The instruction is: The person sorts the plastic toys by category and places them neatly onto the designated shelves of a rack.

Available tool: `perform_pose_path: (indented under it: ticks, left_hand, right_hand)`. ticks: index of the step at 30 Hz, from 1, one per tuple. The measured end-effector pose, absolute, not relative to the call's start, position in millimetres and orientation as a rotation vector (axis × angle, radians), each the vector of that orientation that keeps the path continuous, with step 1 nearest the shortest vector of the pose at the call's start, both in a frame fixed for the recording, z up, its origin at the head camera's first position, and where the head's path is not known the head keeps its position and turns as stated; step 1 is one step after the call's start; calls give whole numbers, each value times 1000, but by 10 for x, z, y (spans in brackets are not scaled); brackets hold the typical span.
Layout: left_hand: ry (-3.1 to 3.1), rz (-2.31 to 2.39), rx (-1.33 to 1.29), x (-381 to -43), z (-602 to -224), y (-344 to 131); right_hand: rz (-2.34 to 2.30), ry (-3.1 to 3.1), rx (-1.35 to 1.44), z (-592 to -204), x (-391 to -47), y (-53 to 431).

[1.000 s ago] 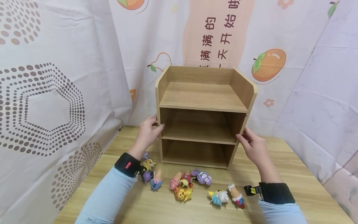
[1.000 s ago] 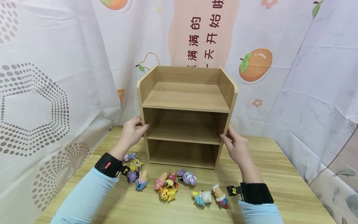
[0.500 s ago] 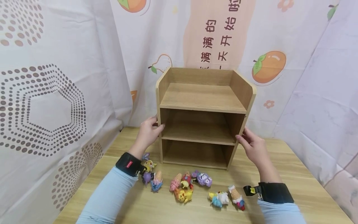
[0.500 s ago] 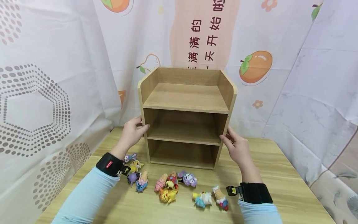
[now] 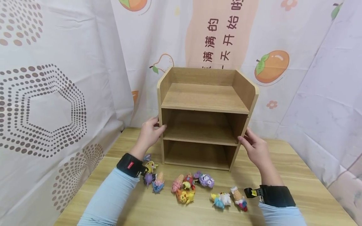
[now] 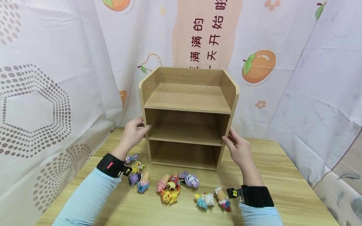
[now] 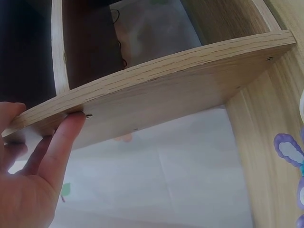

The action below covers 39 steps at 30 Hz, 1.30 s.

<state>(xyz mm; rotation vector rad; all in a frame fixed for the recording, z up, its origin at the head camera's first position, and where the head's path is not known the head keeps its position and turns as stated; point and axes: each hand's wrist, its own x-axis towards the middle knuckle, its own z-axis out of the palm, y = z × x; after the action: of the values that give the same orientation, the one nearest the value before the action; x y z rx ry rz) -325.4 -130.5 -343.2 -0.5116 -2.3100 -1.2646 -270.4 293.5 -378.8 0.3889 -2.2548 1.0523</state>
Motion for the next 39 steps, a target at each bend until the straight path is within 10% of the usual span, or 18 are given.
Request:
perform_pose_path:
  ticks: [39]
  left_hand:
    - [-2431,-1219,-668,-3027,-3315,-1554]
  right_hand:
    - [1399,-2200,435,-3787,-2531,2854]
